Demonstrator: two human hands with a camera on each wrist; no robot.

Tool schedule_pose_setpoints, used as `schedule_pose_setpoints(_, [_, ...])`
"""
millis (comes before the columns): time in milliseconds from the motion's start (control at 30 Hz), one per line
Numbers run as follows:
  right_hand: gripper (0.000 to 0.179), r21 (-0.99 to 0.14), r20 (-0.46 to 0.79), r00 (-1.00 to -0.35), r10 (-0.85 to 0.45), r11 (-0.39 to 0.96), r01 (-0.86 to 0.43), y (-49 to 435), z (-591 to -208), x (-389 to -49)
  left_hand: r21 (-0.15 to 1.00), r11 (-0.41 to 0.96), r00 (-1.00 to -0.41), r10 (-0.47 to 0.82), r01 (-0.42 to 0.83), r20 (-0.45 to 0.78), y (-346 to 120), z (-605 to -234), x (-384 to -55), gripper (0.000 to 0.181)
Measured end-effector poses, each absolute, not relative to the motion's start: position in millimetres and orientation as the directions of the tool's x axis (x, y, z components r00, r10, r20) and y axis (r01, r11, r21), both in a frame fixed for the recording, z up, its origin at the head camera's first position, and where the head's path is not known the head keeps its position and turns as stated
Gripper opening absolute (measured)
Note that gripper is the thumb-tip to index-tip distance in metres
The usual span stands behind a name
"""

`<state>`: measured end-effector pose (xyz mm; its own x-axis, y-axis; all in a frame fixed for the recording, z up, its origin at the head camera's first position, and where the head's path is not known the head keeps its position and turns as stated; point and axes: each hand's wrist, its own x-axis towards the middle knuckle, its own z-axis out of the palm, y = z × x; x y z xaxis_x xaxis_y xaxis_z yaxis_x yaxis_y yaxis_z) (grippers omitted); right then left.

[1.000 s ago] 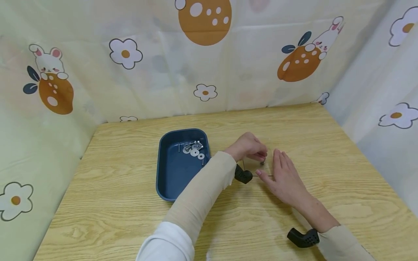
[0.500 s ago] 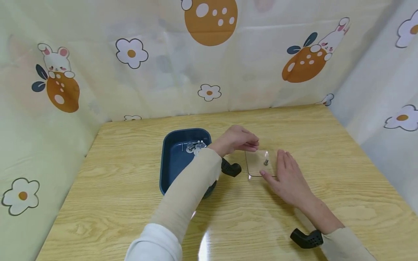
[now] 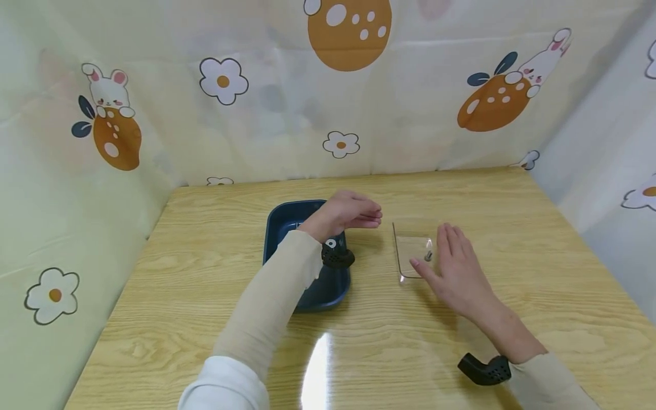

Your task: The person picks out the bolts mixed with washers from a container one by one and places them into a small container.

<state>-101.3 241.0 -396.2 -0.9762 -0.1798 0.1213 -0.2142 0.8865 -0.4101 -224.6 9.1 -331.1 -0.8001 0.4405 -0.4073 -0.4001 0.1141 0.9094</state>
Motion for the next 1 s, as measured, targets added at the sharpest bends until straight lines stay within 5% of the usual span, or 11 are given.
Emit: schedule_pose_setpoints(1000, [0.094, -0.38, 0.075, -0.939, -0.336, 0.861, -0.338, 166, -380, -111, 0.885, 0.088, -0.835, 0.301, -0.457, -0.461, -64, -348, -227, 0.026])
